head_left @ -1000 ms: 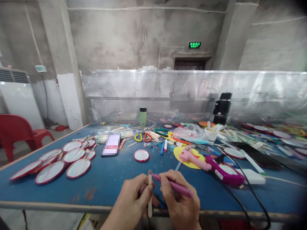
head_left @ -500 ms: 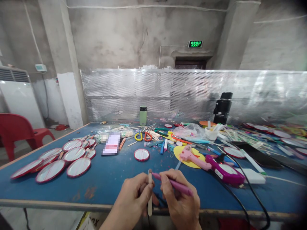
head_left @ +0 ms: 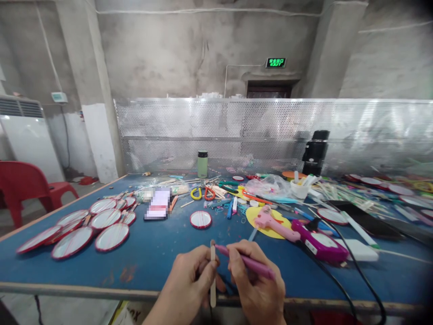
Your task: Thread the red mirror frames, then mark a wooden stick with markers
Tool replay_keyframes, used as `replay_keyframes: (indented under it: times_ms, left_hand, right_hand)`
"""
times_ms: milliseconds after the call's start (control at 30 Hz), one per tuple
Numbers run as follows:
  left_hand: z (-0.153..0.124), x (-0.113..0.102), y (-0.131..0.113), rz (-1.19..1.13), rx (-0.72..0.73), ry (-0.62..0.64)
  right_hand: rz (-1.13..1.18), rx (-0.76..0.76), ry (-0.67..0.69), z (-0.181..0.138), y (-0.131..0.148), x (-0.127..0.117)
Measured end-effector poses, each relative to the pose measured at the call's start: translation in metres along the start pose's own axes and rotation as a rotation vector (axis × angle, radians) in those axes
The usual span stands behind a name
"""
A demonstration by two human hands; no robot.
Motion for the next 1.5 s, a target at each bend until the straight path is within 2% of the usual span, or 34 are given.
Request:
replay_keyframes:
  times_ms: [133,433,833,967,1200,1300,1500]
  left_hand:
    - [0.0002,0.0005,-0.0017,-0.013,-0.016,0.007]
    - [0.0006,0.0000,-0.0003,0.015,0.000,0.001]
    - [0.0013,0.0009,-0.0019,-0.017,-0.010,-0.004]
    - [0.0013,0.0011,-0.0019,-0.039,-0.012,0.010]
    - [-0.0018,0.0002,-0.0002,0.005,0.000,-0.004]
    - [-0.0004,0.0009,0.0004,-0.006,-0.007,0.001]
    - [-0.0016,-0.0012,0.0030,-0.108,-0.023,0.037]
  right_hand:
    - [0.012,0.018,-0.035,-0.0011,0.0005,-0.0005]
    - [-0.046,-0.067,-0.016,0.0011,0.0007,-0.0013]
    - [-0.005,-0.015,0.002,0.0001,-0.0002,-0.0004]
    - [0.050,0.041,-0.038,-0.0026,-0.0021,-0.0002]
    - [-0.017,-0.044,-0.014,-0.0002,0.0013,-0.0015]
    - [0.011,-0.007,-0.024,-0.0010,0.0015,-0.0009]
    - [0.179,0.170,-0.096,-0.0060,-0.0029,0.0006]
Point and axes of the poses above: each hand's wrist, its own z-axis towards the middle knuckle, its own x-axis out of the palm, y = z × x, the point moved 2 cm from there along z, towards the middle knuckle, and after that the axes turned 9 degrees about x, right-handed, at the moved point
